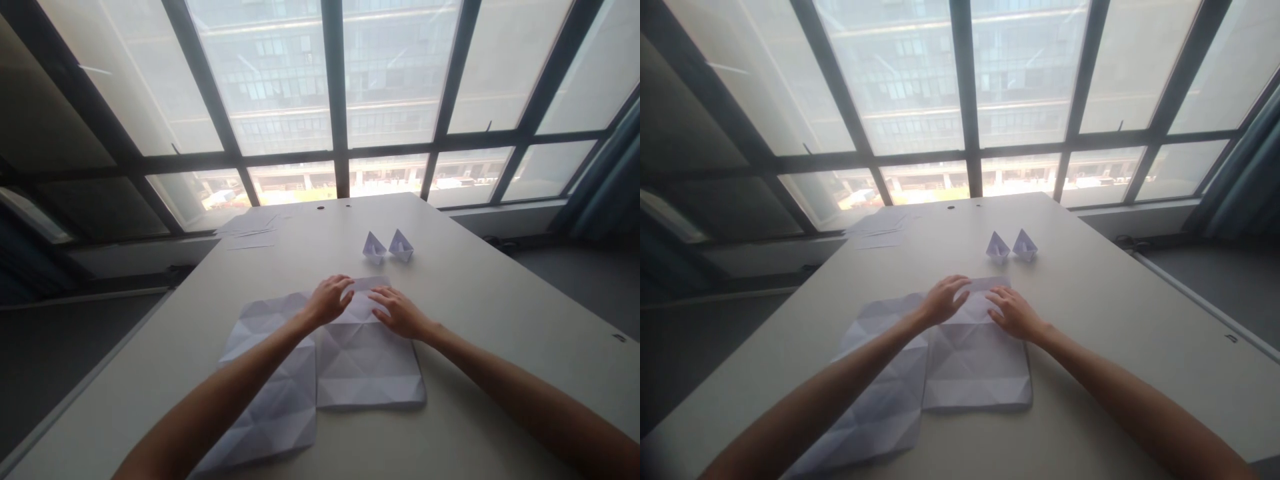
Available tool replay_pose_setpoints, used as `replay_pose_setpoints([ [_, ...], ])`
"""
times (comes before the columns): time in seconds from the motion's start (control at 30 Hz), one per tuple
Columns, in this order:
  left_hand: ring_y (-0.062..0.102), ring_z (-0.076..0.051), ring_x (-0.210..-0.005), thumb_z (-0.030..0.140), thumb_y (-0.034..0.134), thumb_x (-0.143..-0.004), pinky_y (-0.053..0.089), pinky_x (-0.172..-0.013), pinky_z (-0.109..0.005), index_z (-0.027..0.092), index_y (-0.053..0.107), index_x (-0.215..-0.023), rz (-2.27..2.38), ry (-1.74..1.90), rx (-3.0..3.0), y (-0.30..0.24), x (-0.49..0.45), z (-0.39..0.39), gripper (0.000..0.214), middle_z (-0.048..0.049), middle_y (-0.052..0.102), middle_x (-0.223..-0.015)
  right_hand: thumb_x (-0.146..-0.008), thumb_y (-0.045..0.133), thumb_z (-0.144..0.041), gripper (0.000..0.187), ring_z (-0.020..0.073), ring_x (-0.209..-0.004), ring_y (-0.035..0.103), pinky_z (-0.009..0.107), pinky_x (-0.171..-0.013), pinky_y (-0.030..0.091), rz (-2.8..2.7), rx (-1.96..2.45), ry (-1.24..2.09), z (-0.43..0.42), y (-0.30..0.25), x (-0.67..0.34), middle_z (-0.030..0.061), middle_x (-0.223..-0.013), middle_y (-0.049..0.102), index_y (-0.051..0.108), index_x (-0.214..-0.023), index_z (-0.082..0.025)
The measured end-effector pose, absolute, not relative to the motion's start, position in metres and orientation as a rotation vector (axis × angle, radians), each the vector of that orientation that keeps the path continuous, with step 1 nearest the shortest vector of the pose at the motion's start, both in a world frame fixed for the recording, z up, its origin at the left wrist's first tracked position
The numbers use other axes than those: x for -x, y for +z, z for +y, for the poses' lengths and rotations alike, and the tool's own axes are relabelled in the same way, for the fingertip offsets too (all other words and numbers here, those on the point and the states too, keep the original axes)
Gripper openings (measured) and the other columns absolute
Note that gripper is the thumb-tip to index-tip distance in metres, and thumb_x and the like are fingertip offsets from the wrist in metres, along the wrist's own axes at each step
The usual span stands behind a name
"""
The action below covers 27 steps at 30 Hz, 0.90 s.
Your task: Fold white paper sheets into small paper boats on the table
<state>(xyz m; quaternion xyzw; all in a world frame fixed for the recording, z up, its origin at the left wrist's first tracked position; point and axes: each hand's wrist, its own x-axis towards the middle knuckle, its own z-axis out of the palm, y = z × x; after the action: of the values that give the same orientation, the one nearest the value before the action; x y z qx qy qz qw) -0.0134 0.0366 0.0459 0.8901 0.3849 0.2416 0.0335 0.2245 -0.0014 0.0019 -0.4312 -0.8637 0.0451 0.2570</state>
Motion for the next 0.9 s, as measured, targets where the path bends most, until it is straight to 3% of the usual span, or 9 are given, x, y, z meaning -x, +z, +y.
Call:
replay_pose_setpoints([
  [0.27, 0.050, -0.023, -0.128, 0.036, 0.049, -0.094, 0.036, -0.111, -0.039, 0.023, 0.059, -0.126, 1.094, 0.669, -2.703, -0.005, -0.011, 0.027, 0.036, -0.0080, 0.059, -0.133, -0.094, 0.050, -0.031, 0.047, 0.0282, -0.133, 0.043, 0.050, -0.110, 0.035, -2.434, 1.123, 0.121, 0.002, -0.017, -0.230, 0.0125, -0.144, 0.049, 0.048, -0.141, -0.022],
  [0.5, 0.021, -0.029, -0.145, 0.072, 0.051, -0.081, 0.017, -0.119, -0.044, 0.017, 0.026, -0.152, 0.928, 0.352, -2.786, -0.003, 0.004, 0.021, 0.093, -0.0138, 0.027, -0.156, -0.094, 0.050, -0.032, 0.048, 0.0281, -0.137, 0.039, 0.050, -0.113, 0.031, -2.462, 1.139, 0.193, -0.001, -0.012, -0.240, 0.0110, -0.148, 0.044, 0.048, -0.141, -0.023],
  [0.6, 0.015, -0.030, -0.147, 0.077, 0.051, -0.076, 0.013, -0.119, -0.043, 0.016, 0.019, -0.154, 0.874, 0.276, -2.794, -0.002, 0.005, 0.023, 0.104, -0.0150, 0.019, -0.158, -0.094, 0.050, -0.032, 0.047, 0.0281, -0.137, 0.039, 0.051, -0.113, 0.031, -2.453, 1.147, 0.216, -0.001, -0.011, -0.243, 0.0110, -0.148, 0.044, 0.049, -0.140, -0.024],
  [0.8, 0.015, -0.033, -0.146, 0.078, 0.057, -0.071, 0.016, -0.118, -0.046, 0.016, 0.021, -0.153, 0.806, 0.281, -2.785, 0.000, 0.006, 0.027, 0.109, -0.0154, 0.020, -0.157, -0.094, 0.051, -0.034, 0.050, 0.0269, -0.138, 0.037, 0.049, -0.115, 0.029, -2.489, 1.136, 0.281, 0.000, -0.009, -0.250, 0.0095, -0.149, 0.042, 0.047, -0.143, -0.025],
  [0.9, 0.020, -0.033, -0.145, 0.076, 0.061, -0.069, 0.018, -0.117, -0.047, 0.017, 0.025, -0.152, 0.792, 0.319, -2.761, 0.001, 0.005, 0.027, 0.109, -0.0157, 0.025, -0.156, -0.089, 0.058, -0.046, 0.065, 0.0290, -0.142, 0.031, 0.049, -0.116, 0.025, -2.546, 1.085, 0.350, -0.003, -0.005, -0.258, 0.0100, -0.153, 0.035, 0.038, -0.148, -0.024],
])
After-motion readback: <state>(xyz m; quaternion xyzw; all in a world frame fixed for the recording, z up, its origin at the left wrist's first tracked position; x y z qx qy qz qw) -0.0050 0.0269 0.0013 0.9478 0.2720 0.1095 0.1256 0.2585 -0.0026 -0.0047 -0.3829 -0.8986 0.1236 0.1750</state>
